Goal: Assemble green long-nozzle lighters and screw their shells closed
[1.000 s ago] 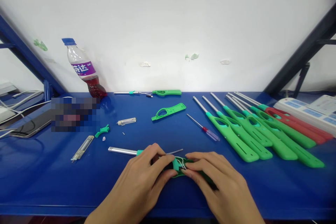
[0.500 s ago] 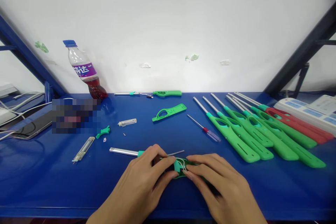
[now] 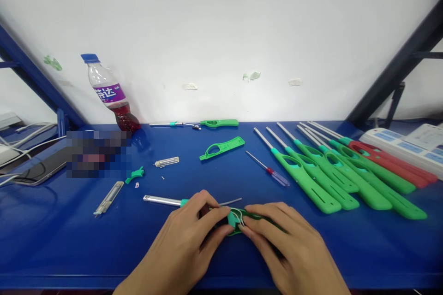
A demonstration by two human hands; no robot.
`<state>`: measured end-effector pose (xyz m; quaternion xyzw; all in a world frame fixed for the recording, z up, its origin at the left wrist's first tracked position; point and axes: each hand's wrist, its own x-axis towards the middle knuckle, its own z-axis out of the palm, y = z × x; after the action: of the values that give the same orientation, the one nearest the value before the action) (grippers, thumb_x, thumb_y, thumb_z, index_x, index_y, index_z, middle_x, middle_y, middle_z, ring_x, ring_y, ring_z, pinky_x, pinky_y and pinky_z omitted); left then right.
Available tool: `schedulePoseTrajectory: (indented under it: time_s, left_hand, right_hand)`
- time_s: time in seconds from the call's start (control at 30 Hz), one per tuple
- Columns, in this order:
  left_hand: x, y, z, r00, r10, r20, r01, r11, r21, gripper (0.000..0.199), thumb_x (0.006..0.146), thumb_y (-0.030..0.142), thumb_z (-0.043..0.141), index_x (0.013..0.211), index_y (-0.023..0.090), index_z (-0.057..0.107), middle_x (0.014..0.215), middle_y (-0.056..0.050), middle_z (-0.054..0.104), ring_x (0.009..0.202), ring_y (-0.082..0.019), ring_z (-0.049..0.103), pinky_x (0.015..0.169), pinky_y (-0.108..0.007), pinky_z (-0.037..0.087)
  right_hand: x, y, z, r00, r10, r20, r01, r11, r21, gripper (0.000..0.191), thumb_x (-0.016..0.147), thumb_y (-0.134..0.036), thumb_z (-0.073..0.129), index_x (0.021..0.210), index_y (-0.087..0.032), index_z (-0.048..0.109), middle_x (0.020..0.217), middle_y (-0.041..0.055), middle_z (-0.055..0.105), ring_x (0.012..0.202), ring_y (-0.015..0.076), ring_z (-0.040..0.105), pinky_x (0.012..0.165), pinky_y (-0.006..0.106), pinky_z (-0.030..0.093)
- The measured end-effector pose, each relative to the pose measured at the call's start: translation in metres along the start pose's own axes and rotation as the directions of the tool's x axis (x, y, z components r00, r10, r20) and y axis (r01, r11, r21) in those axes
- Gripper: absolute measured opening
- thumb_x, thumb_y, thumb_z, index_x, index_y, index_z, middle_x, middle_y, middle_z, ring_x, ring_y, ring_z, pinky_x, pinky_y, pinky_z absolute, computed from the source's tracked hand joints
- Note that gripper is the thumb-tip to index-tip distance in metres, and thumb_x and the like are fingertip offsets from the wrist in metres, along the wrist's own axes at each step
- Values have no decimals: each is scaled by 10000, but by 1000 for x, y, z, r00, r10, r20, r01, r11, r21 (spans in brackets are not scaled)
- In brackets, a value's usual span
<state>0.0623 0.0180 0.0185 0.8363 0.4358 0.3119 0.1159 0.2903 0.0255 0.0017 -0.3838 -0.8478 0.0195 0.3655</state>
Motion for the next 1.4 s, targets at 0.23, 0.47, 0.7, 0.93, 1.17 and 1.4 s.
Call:
schedulePoseTrajectory:
  time_s: [0.23, 0.47, 0.7, 0.93, 1.17, 1.4]
  left_hand:
    - [-3, -1, 0, 1000, -22, 1, 22, 1000, 22, 193, 1103, 227, 539, 1250, 257, 659, 1138, -57, 615, 873, -182, 697, 747, -325, 609]
    - [1, 1, -6, 993, -11, -120, 12, 1000, 5, 238, 1081, 208, 559, 1292, 266, 652, 1145, -57, 633, 891, -165, 702, 770, -283, 609]
    - [4, -49, -53, 950, -20, -313, 132, 930, 343, 221, 1061, 242, 572, 1205, 251, 739, 1165, -81, 738, 1122, -274, 657, 982, -454, 552]
    - [-11, -111, -77, 954, -245, -174, 301, 767, 567, 504, 1070, 370, 397, 1486, 205, 627, 1583, -135, 584, 1541, -468, 397, 1124, -739, 393]
    - [-8, -111, -76, 962, -221, -158, 272, 787, 554, 429, 1074, 377, 400, 1265, 269, 768, 1285, -104, 798, 1342, -410, 636, 1100, -663, 414]
    - [-5, -108, -81, 966, -177, -188, 250, 826, 504, 403, 1074, 498, 482, 1133, 271, 811, 1101, -86, 841, 1025, -319, 754, 956, -488, 544]
  right_hand:
    - [1, -1, 0, 1000, 12, 7, -12, 1000, 9, 173, 1059, -172, 566, 1066, -239, 726, 1085, 50, 787, 932, 220, 741, 826, 365, 623]
    - [-3, 1, -1, 994, 30, -102, -31, 999, -15, 146, 1041, -230, 630, 1150, -258, 723, 1109, 38, 798, 978, 211, 766, 880, 354, 606]
    - [-5, 2, -2, 977, 104, -187, -103, 995, 13, 135, 1045, -248, 614, 1091, -265, 741, 1084, 37, 800, 972, 210, 775, 844, 328, 613]
    - [-6, 4, -1, 988, 83, -129, -85, 996, -11, 151, 1060, -265, 588, 1095, -263, 735, 1080, 39, 794, 950, 210, 772, 829, 337, 625]
    - [-2, 4, 0, 992, 79, -93, -81, 997, -14, 184, 1075, -272, 555, 1047, -258, 736, 1033, 36, 788, 929, 198, 770, 819, 320, 624]
    - [-4, 6, 0, 995, 66, -69, -68, 997, -25, 191, 1081, -276, 545, 1029, -258, 727, 1032, 39, 791, 922, 203, 773, 816, 327, 633]
